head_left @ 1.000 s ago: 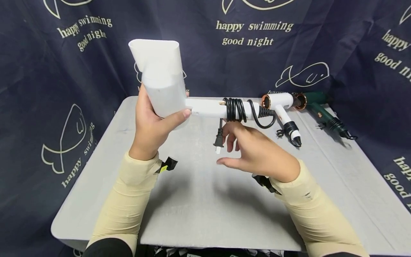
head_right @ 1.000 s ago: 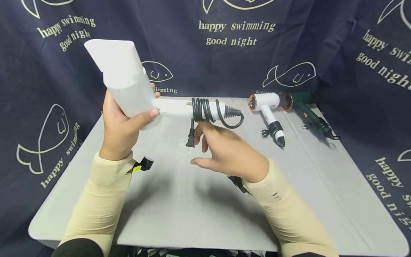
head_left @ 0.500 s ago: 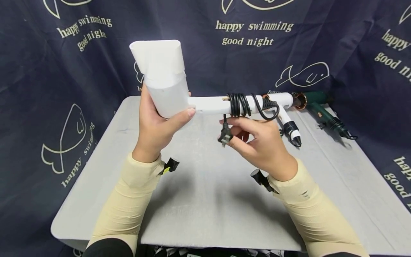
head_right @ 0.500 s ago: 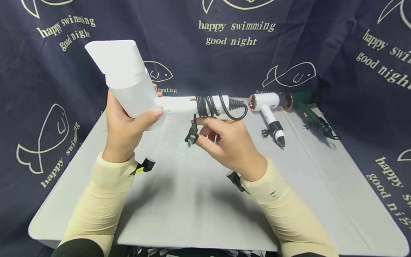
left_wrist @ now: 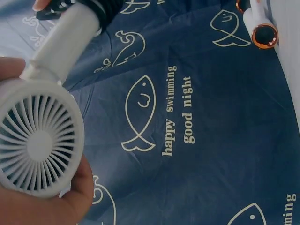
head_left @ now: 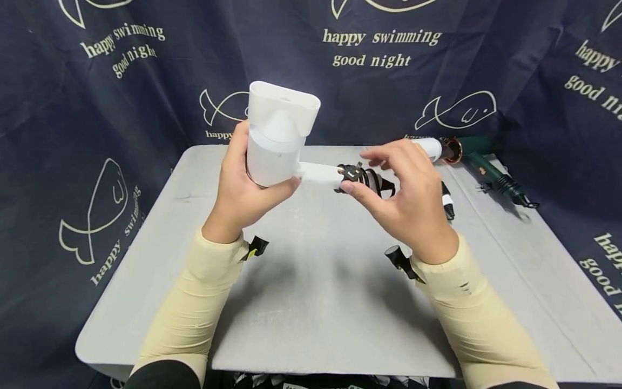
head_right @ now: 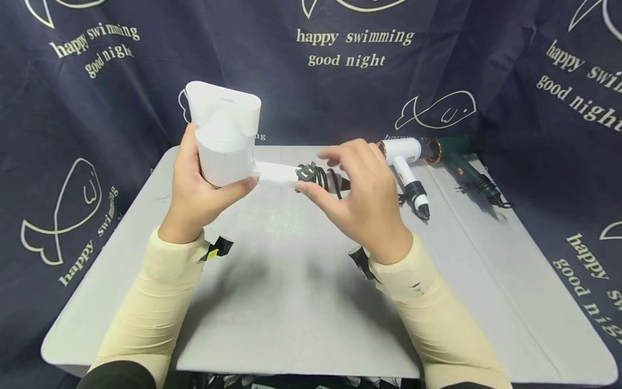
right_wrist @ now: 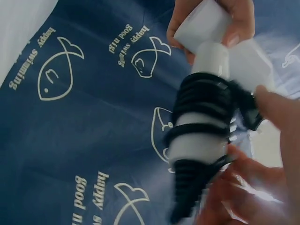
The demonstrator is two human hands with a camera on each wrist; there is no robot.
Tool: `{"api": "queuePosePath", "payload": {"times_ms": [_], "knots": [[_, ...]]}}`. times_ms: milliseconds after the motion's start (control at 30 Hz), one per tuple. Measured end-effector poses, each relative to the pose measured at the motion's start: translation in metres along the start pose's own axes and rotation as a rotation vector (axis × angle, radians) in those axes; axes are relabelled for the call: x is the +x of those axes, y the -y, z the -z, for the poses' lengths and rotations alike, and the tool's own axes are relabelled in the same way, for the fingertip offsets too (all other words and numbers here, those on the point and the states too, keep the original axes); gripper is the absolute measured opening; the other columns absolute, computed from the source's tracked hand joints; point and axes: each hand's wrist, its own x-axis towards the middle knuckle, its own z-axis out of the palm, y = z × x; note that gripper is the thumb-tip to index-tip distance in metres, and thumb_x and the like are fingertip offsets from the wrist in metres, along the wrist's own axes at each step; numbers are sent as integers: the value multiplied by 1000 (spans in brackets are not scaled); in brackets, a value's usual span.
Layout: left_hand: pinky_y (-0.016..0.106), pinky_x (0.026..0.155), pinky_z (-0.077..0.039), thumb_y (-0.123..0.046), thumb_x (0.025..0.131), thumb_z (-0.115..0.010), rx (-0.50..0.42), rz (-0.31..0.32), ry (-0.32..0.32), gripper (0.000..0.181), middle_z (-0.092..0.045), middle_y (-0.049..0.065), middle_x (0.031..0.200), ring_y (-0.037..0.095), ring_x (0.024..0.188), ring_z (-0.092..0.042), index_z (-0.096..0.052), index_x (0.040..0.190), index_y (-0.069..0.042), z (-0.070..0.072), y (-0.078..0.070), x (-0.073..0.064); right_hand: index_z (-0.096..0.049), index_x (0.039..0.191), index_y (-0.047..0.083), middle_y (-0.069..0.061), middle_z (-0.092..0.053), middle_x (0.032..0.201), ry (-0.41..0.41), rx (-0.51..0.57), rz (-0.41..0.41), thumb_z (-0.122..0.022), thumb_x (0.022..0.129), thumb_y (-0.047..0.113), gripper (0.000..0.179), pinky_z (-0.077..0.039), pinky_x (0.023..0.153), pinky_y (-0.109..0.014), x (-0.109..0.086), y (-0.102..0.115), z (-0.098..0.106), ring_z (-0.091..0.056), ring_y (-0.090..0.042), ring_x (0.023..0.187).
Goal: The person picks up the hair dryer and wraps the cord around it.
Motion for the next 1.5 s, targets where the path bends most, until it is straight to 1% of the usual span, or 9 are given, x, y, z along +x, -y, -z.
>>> {"api": "queuePosePath", "payload": {"times_ms": [167,300,400,533,767,1000,1167,1300,1500], "knots": [[36,91,-48,0,61,-84,3,1,81,78,-64,8,119,26,105,-59,-53,132,5,10,16,-3,-64,137,7,-6,-71,122,254,155,11,-80,89,25,53,-48,102,-31,-1,-7,-2,-65,-18,112],[36,90,-49,1,59,-85,-7,23,173,82,-66,6,119,25,102,-60,-58,136,-4,15,20,-4,-68,134,9,3,-73,112,414,373,41,-78,89,9,46,-56,83,-24,-3,-10,-6,-67,-11,95],[36,89,-50,3,62,-85,-6,69,215,86,-66,5,122,24,101,-61,-56,141,-8,15,17,-4,-73,127,10,5,-74,103,447,485,-7,-75,90,3,37,-57,68,-23,-5,-11,-11,-66,-10,84],[36,92,-50,5,66,-86,47,112,177,90,-60,9,134,21,110,-62,-46,147,-4,10,10,-2,-77,117,5,-2,-76,100,403,638,-210,-68,94,2,24,-54,60,-24,-10,-15,-21,-65,-12,76],[43,103,-44,-7,77,-81,160,92,-81,70,-55,16,139,25,127,-60,-49,137,6,4,8,1,-78,109,1,-4,-77,86,271,793,-731,-64,102,25,29,-55,51,-27,-25,-42,-47,-66,-9,61],[41,99,-44,-6,81,-75,135,93,-66,58,-58,9,136,22,121,-63,-53,134,1,5,29,-2,-66,108,-1,-9,-73,85,38,1008,-1234,-58,106,34,36,-59,54,-27,-47,-109,-71,-71,-18,65],[45,101,-45,-4,82,-74,162,107,-11,57,-58,8,136,23,122,-63,-54,135,-1,3,32,-4,-51,126,5,-10,-69,96,-10,1134,-1425,-50,108,33,33,-56,52,-26,-50,-150,-74,-71,-22,72],[45,102,-46,-3,83,-73,165,122,4,57,-58,7,136,21,122,-63,-52,136,-2,2,31,-4,-49,130,11,-11,-70,91,23,1103,-1506,-47,109,38,35,-46,45,-24,-51,-170,-77,-67,-18,67],[43,101,-45,-3,83,-73,158,124,13,57,-58,5,137,21,122,-63,-51,136,-3,3,30,-4,-54,120,10,-6,-69,83,23,1043,-1570,-49,108,39,32,-46,44,-24,-56,-189,-85,-65,-14,59]]}}
